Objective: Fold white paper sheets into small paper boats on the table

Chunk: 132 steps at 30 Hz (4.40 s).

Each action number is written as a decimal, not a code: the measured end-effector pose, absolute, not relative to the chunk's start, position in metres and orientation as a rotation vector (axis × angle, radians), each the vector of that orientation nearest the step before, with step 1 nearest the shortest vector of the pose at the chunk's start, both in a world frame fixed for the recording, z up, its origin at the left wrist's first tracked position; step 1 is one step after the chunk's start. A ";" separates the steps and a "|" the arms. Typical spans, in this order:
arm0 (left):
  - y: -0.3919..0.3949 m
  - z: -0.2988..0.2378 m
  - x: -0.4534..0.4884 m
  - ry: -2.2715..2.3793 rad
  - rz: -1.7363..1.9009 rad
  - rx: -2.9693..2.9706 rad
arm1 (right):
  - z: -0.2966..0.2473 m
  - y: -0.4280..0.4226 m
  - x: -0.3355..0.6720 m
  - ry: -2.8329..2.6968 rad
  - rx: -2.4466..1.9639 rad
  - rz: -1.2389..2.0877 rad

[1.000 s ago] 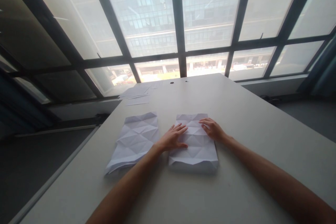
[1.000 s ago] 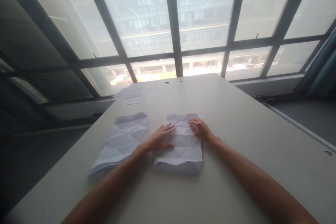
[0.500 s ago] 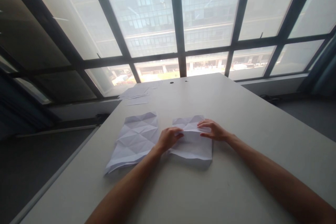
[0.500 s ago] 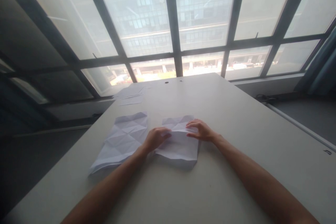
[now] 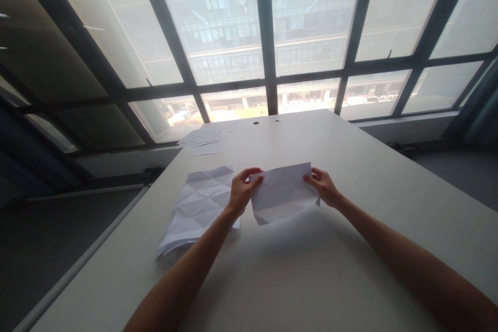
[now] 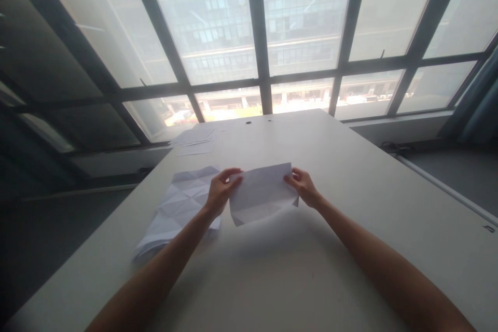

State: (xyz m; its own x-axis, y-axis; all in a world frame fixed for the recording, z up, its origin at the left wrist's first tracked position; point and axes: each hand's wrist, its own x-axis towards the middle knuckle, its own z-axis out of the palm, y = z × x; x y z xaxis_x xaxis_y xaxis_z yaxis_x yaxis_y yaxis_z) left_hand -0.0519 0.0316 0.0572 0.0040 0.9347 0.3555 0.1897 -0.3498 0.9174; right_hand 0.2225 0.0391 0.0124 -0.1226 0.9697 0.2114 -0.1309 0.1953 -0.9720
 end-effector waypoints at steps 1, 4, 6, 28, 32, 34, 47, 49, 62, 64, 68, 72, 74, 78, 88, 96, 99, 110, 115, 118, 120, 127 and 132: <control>0.033 0.056 -0.052 1.175 1.402 1.557 | 0.013 0.039 0.221 -1.269 -0.905 1.235; 0.038 0.056 -0.058 1.246 1.365 1.556 | 0.012 0.040 0.219 -1.226 -0.925 1.288; 0.039 0.058 -0.061 1.360 1.325 1.731 | 0.009 0.042 0.220 -1.262 -0.959 1.292; 0.000 0.004 -0.029 1.156 0.090 2.703 | -0.013 0.017 0.172 -2.394 -1.328 0.200; 0.001 0.002 -0.033 1.205 0.108 2.689 | -0.025 0.023 0.190 -2.503 -1.417 0.228; 0.003 0.001 -0.036 1.221 0.097 2.676 | -0.026 0.026 0.202 -2.482 -1.499 0.218; 0.007 -0.004 -0.038 1.233 0.096 2.671 | -0.029 0.031 0.208 -2.422 -1.583 0.185; 0.007 -0.001 -0.038 1.240 0.082 2.653 | -0.028 0.031 0.207 -2.421 -1.591 0.184; 0.132 0.073 -0.068 1.055 0.569 2.666 | -0.020 0.028 0.207 -2.427 -1.626 0.231; 0.145 0.061 -0.078 1.042 0.619 2.731 | -0.019 0.027 0.206 -2.431 -1.630 0.232; 0.145 0.023 -0.095 1.012 0.840 2.788 | -0.017 0.024 0.205 -2.429 -1.649 0.216; 0.129 0.001 -0.100 1.129 0.988 2.709 | -0.016 0.024 0.203 -2.441 -1.667 0.217; 0.115 -0.002 -0.098 1.254 1.059 2.627 | -0.016 0.025 0.203 -2.441 -1.680 0.217; 0.075 -0.002 -0.092 1.325 0.943 2.628 | -0.016 0.025 0.202 -2.433 -1.682 0.217; 0.033 0.029 -0.063 1.834 0.835 2.583 | -0.016 0.026 0.202 -2.413 -1.667 0.228; 0.065 0.041 -0.027 0.972 0.710 2.797 | -0.015 0.023 0.202 -2.405 -1.672 0.207; 0.065 0.020 -0.020 0.970 0.775 2.714 | -0.017 0.025 0.203 -2.413 -1.665 0.214; 0.062 0.006 -0.014 1.664 0.841 2.529 | -0.017 0.027 0.210 -2.367 -1.772 0.194; 0.036 0.012 -0.014 1.479 0.678 2.766 | -0.016 0.017 0.194 -2.344 -1.735 0.022; 0.025 0.006 -0.004 1.362 0.484 2.760 | -0.013 0.014 0.184 -2.348 -1.698 -0.025; 0.021 -0.001 0.001 1.367 0.375 2.714 | -0.011 0.014 0.179 -2.417 -1.580 -0.001; 0.021 -0.015 0.002 1.410 0.265 2.705 | -0.017 0.024 0.182 -2.527 -1.468 0.199; 0.022 -0.014 0.001 1.442 0.246 2.705 | -0.019 0.033 0.207 -2.519 -1.590 0.192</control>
State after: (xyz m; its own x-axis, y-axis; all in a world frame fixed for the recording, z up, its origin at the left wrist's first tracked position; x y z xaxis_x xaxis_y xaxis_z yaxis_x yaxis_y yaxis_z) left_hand 0.0012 0.0216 -0.0145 0.5480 0.8293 0.1092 0.8187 -0.5585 0.1335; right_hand 0.2068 0.0326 -0.0191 -0.4234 0.9037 0.0635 0.8836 0.4274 -0.1911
